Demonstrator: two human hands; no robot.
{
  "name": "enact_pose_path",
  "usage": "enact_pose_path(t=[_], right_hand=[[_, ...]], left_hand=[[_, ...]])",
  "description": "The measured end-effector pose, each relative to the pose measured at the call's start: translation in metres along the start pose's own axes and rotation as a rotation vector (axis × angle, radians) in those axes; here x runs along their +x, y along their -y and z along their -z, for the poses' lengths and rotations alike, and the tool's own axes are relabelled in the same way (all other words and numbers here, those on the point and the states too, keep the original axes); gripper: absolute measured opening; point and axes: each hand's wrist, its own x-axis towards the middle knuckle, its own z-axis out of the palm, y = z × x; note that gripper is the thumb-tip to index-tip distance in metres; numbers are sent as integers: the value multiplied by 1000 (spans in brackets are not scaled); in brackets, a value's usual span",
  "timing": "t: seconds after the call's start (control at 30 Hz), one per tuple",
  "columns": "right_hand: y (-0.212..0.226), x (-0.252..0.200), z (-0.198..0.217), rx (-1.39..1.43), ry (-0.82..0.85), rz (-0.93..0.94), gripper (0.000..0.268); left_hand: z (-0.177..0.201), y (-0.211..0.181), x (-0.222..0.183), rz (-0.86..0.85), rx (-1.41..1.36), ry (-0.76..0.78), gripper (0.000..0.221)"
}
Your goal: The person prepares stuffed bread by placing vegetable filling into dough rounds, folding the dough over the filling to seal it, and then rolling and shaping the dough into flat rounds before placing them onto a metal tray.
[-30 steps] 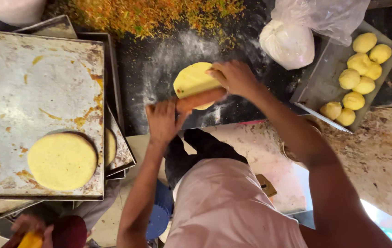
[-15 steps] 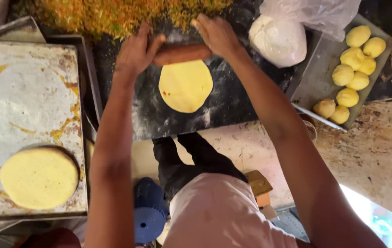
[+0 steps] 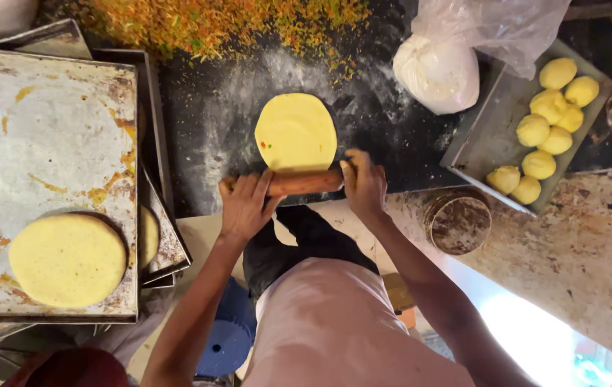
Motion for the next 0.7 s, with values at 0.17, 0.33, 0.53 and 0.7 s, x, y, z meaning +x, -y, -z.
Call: enact_pose_path(t=[0.17,0.33,0.53,0.7], right_hand=[[-3,83,-29,182,-154,92,47],[13,149,-61,-34,398,355,28],[51,108,-1,812,712,75,23],[49,89,8,909,332,-93,25]], left_hand=[[7,7,-32,328,-22,-190,61],[-8,21,-36,684,-123,-366,57],[-12,27,-27,807,-187,-421,61],[-2,28,-26,848,-282,-414,59]])
